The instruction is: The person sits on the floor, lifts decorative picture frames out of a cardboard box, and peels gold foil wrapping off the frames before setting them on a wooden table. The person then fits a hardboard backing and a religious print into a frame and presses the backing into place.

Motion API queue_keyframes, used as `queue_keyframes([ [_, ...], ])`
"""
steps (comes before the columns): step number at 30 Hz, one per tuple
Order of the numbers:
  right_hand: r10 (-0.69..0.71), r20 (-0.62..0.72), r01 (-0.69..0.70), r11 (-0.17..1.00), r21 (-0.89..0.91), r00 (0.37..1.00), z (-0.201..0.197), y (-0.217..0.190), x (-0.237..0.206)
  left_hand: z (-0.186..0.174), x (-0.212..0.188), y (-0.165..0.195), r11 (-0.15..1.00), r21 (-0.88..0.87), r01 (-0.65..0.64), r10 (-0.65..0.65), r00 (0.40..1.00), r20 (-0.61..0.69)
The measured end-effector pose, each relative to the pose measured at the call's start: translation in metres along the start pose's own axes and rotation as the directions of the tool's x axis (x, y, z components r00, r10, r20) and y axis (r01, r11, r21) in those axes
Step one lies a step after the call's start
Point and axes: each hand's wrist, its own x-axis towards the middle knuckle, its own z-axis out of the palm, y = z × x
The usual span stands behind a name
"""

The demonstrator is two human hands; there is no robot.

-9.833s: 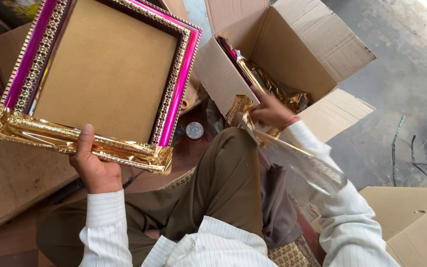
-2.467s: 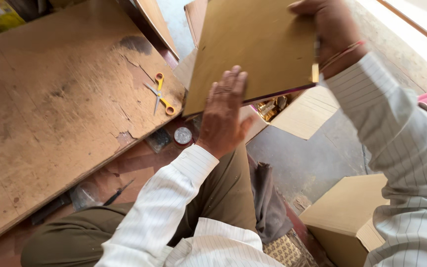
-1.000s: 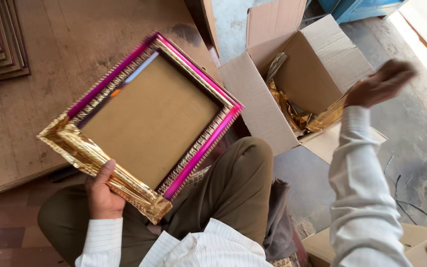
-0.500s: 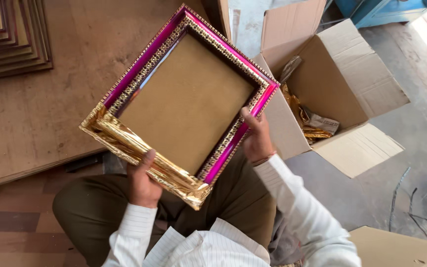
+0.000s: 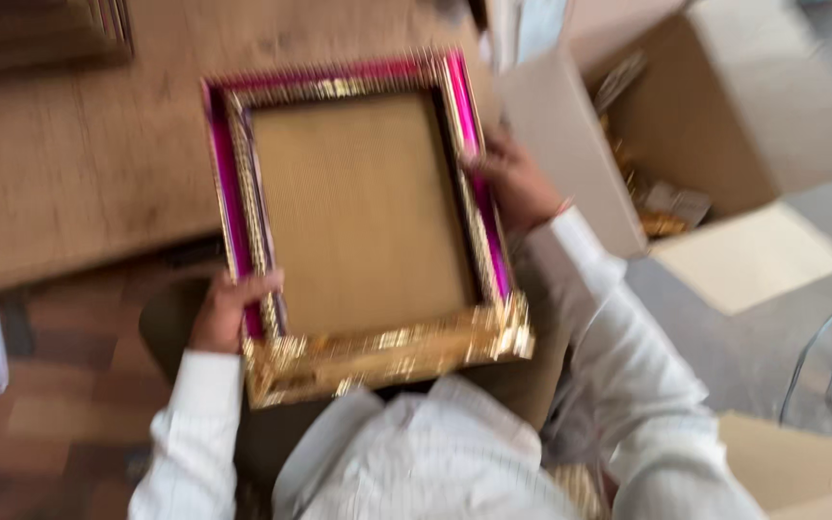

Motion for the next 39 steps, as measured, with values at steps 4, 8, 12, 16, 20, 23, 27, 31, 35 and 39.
queue_keyframes([
  [4, 0.077, 0.069, -0.064, 0.983, -0.172, 0.995, -0.031, 0.0, -0.025, 0.024, -0.001, 0.006, 0.955, -0.199, -0.218, 0.206, 0.975, -0.083],
  [8, -0.047, 0.076, 0.066, 0.961, -0.268, 0.996, -0.041, 0.02, -0.051, 0.048, 0.002, 0.026, 0.93, -0.184, -0.318, 0.286, 0.941, -0.179],
  [12, -0.199, -0.163, 0.125, 0.918, -0.377, 0.966, -0.029, 0.04, -0.052, 0.06, 0.002, 0.036, 0.914, -0.163, -0.372, 0.337, 0.919, -0.206],
  [16, -0.406, -0.284, -0.003, 0.568, -0.823, 0.869, -0.02, 0.039, -0.053, 0.061, -0.002, 0.035, 0.905, -0.12, -0.408, 0.385, 0.906, -0.177],
  [20, -0.635, -0.053, 0.246, 0.373, -0.894, 0.771, -0.021, 0.035, -0.067, 0.075, -0.005, 0.033, 0.896, -0.121, -0.428, 0.395, 0.891, -0.224],
  [23, -0.569, -0.191, 0.313, 0.668, -0.675, 0.8, -0.05, 0.033, -0.077, 0.098, -0.001, 0.034, 0.87, -0.112, -0.48, 0.443, 0.861, -0.251],
  [27, -0.242, -0.391, 0.404, 0.816, 0.413, 0.888, -0.154, 0.002, -0.079, 0.115, 0.003, 0.04, 0.833, -0.087, -0.546, 0.499, 0.81, -0.306],
  [31, -0.118, -0.608, 0.603, 0.368, 0.708, 0.785, -0.258, -0.057, -0.081, 0.111, 0.006, 0.044, 0.806, -0.102, -0.583, 0.52, 0.779, -0.349],
  [35, -0.254, -0.7, 0.641, 0.675, 0.366, 0.667, -0.224, -0.076, -0.077, 0.103, 0.013, 0.049, 0.784, -0.132, -0.606, 0.519, 0.758, -0.395],
  [39, -0.373, -0.221, 0.264, 0.875, -0.405, 0.901, -0.082, -0.036, -0.071, 0.107, 0.022, 0.054, 0.783, -0.185, -0.594, 0.49, 0.772, -0.406],
])
